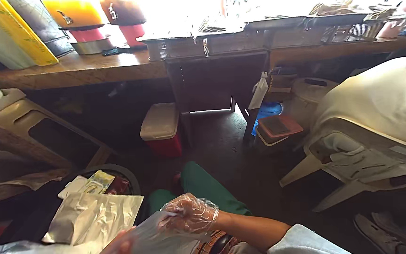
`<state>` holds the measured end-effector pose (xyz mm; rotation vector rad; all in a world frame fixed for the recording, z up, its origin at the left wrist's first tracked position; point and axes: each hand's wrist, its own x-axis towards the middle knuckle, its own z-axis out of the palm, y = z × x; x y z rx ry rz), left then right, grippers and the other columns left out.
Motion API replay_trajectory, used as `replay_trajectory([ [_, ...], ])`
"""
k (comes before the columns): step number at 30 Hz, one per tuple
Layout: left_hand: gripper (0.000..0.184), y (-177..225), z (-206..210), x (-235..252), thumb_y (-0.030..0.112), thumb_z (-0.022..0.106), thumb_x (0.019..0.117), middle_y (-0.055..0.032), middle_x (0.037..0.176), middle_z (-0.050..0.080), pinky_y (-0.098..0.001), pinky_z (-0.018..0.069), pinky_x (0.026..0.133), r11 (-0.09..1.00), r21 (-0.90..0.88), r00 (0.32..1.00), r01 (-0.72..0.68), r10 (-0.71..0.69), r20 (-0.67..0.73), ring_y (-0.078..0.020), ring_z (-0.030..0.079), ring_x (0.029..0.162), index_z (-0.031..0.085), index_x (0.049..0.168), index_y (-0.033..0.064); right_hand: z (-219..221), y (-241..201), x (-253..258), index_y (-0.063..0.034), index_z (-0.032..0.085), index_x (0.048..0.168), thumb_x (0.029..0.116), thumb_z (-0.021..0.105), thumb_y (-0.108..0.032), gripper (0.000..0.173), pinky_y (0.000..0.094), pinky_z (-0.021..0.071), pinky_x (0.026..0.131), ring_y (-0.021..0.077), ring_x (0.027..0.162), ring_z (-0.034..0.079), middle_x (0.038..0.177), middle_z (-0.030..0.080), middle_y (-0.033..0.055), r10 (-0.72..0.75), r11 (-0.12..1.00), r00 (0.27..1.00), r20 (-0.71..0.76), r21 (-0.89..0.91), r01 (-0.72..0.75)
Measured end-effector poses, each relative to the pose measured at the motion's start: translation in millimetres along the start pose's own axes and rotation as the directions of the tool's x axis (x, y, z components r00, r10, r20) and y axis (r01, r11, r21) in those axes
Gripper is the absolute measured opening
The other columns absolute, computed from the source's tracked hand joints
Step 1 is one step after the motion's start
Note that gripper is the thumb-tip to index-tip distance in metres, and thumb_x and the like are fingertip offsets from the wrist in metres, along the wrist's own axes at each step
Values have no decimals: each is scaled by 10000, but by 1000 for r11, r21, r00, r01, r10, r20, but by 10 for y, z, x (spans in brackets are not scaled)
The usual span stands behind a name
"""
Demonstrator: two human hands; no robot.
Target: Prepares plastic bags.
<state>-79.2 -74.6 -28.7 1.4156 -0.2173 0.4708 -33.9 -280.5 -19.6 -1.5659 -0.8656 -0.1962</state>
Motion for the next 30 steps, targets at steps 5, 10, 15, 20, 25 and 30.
replay_trajectory([
  [5, 242, 12, 245, 39, -9, 581, 964, 139, 890, 765, -214, 612, 771, 999, 46, 987, 16, -9, -159, -12, 722, 824, 737, 958, 176, -77, -45, 16, 65, 742, 959, 920, 682, -73, 155, 306, 554, 851, 159, 891, 702, 922, 739, 149, 49, 997, 999, 14, -63, -48],
  [10, 223, -61, 345, 94, -16, 700, 867, 131, 875, 757, -212, 603, 770, 998, 43, 978, 35, -26, -209, 5, 707, 818, 733, 931, 195, -107, -14, 208, 55, 696, 1193, 894, 740, -105, 342, 289, 570, 934, 112, 1006, 698, 1102, 734, 123, 103, 995, 991, 80, -21, -102],
  [15, 149, -105, 416, 184, 94, 761, 888, 133, 933, 741, -181, 582, 781, 993, -115, 972, 15, -41, -231, 21, 680, 854, 784, 939, 232, -59, 194, 314, 29, 716, 912, 912, 663, -31, 80, 173, 567, 762, -4, 811, 657, 875, 711, 21, -18, 994, 1000, 9, 104, 17],
  [20, 162, -156, 475, 173, 160, 673, 971, 170, 814, 672, -135, 544, 684, 986, -139, 959, 97, -130, -253, 62, 623, 739, 714, 857, 267, 2, 327, 117, -11, 694, 843, 1001, 569, -166, 255, 120, 516, 711, -88, 748, 591, 764, 655, -65, 81, 983, 995, 59, 162, -90],
  [25, 201, -189, 440, 137, 141, 469, 1062, 145, 796, 609, -142, 524, 679, 982, 111, 979, 151, -133, -157, 60, 591, 724, 590, 913, 201, -67, 329, 159, 34, 718, 940, 983, 597, -109, 192, 160, 547, 802, -23, 862, 644, 899, 705, 8, 18, 995, 1000, 19, 101, -20],
  [30, 220, -169, 321, 137, 6, 543, 1009, 5, 1034, 757, -220, 595, 773, 967, -100, 959, 235, -247, -136, -55, 712, 873, 666, 1176, 79, -40, 350, 121, 37, 715, 941, 946, 616, -42, 127, 181, 566, 778, -3, 834, 659, 897, 718, 27, 64, 990, 995, 70, 120, -72],
])
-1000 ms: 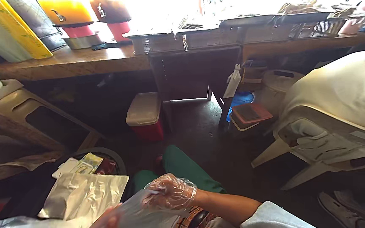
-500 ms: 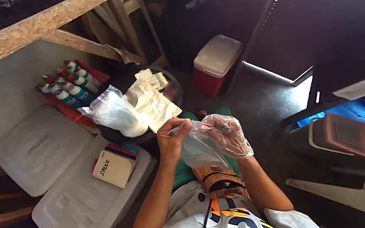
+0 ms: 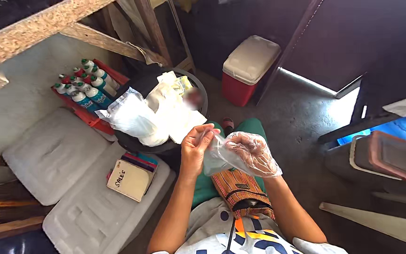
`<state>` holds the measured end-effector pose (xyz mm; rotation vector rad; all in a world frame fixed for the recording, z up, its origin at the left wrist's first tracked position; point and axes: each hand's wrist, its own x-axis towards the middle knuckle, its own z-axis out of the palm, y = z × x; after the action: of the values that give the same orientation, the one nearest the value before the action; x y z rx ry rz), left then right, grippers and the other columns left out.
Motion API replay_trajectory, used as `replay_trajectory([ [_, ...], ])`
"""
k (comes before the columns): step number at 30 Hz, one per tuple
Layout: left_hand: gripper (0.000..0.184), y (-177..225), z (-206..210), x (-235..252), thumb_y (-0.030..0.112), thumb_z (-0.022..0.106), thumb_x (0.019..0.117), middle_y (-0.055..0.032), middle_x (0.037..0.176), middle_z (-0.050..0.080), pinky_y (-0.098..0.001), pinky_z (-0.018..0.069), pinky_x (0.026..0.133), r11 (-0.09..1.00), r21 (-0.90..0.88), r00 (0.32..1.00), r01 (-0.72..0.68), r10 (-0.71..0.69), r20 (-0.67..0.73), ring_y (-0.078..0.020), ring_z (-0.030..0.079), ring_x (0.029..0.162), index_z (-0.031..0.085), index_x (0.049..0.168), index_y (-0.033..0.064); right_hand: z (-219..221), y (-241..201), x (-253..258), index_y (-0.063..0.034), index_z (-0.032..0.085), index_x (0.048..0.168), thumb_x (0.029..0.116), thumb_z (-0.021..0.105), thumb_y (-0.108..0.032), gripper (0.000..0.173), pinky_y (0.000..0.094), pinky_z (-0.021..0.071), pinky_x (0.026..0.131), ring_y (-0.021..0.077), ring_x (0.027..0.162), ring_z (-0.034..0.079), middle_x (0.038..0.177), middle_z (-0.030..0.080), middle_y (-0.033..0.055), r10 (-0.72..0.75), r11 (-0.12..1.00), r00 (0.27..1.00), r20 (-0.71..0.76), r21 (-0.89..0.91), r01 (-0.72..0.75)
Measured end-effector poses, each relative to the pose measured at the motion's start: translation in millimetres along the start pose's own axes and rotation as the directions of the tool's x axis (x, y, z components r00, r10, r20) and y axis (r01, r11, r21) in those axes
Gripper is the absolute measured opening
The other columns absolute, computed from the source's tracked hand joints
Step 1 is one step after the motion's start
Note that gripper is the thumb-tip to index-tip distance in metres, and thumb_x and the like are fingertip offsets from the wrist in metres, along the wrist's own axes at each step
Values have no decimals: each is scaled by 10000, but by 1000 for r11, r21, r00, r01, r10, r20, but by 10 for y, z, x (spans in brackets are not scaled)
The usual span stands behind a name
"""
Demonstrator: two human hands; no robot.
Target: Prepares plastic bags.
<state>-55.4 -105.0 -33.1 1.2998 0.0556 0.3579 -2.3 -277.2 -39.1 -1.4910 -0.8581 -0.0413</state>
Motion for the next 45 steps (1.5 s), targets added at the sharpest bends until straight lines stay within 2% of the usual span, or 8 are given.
replay_trajectory([
  [6, 193, 19, 71, -25, 7, 601, 980, 103, 800, 716, -150, 561, 651, 998, -34, 997, -57, 55, -57, 30, 648, 678, 729, 965, 150, 2, 58, -44, 14, 722, 946, 940, 639, -91, 134, 182, 555, 779, -11, 826, 650, 891, 710, 11, 68, 996, 998, 11, -51, -68],
  [10, 200, -39, 88, -9, 77, 603, 998, 140, 726, 626, -106, 495, 586, 988, 51, 989, -143, 144, -37, 66, 565, 620, 659, 848, 198, 20, -64, 74, 31, 675, 1197, 886, 735, -128, 355, 239, 566, 929, 55, 1036, 670, 1148, 705, 48, 54, 993, 997, 53, 101, -59],
  [14, 401, -36, 84, -6, 207, 449, 1085, 163, 581, 515, -101, 424, 499, 977, 137, 982, -165, 175, -65, 75, 472, 506, 575, 708, 248, 130, -51, 142, 45, 713, 978, 899, 666, -21, 113, 182, 569, 779, 7, 833, 661, 931, 718, 33, -37, 996, 999, 17, 86, 35],
  [20, 164, -14, -100, -5, 36, 596, 1004, 76, 982, 757, -181, 578, 792, 970, 157, 981, -185, 193, -36, 1, 698, 876, 733, 1061, 106, 97, 45, 68, -21, 674, 918, 968, 588, -65, 108, 118, 508, 693, -69, 749, 586, 837, 649, -60, 7, 999, 998, -60, 34, -5],
  [29, 162, 2, 20, -18, 9, 662, 953, 85, 835, 741, -170, 584, 695, 990, -34, 979, -138, 131, -156, 13, 681, 735, 752, 936, 143, 216, 13, 82, 33, 672, 1122, 925, 684, -125, 252, 193, 564, 854, 11, 938, 662, 1039, 702, 35, 32, 998, 999, 11, 52, -33],
  [34, 241, -21, 70, 4, 182, 613, 1014, 116, 704, 643, -138, 527, 608, 966, -250, 994, -64, 41, -97, 37, 594, 624, 704, 795, 223, 278, 113, 65, 22, 720, 947, 968, 603, -81, 158, 169, 555, 803, -25, 866, 653, 913, 719, -5, -78, 989, 995, -54, 122, 84],
  [40, 397, -121, 45, 22, 185, 551, 1028, 167, 547, 465, -108, 405, 496, 987, 67, 980, -146, 154, -124, 71, 439, 489, 515, 639, 255, 386, 68, 93, -36, 696, 943, 872, 711, -72, 81, 204, 565, 844, 4, 918, 664, 953, 709, -23, 10, 987, 1000, 0, 162, -10],
  [45, 301, -174, -267, -17, 245, 734, 931, 115, 844, 626, -136, 498, 695, 982, -43, 980, -183, 185, 68, 37, 583, 789, 582, 675, 199, 407, 160, 179, -144, 704, 956, 962, 642, -141, 62, 226, 557, 874, 28, 996, 638, 1029, 679, -70, 23, 965, 999, 32, 259, -30],
])
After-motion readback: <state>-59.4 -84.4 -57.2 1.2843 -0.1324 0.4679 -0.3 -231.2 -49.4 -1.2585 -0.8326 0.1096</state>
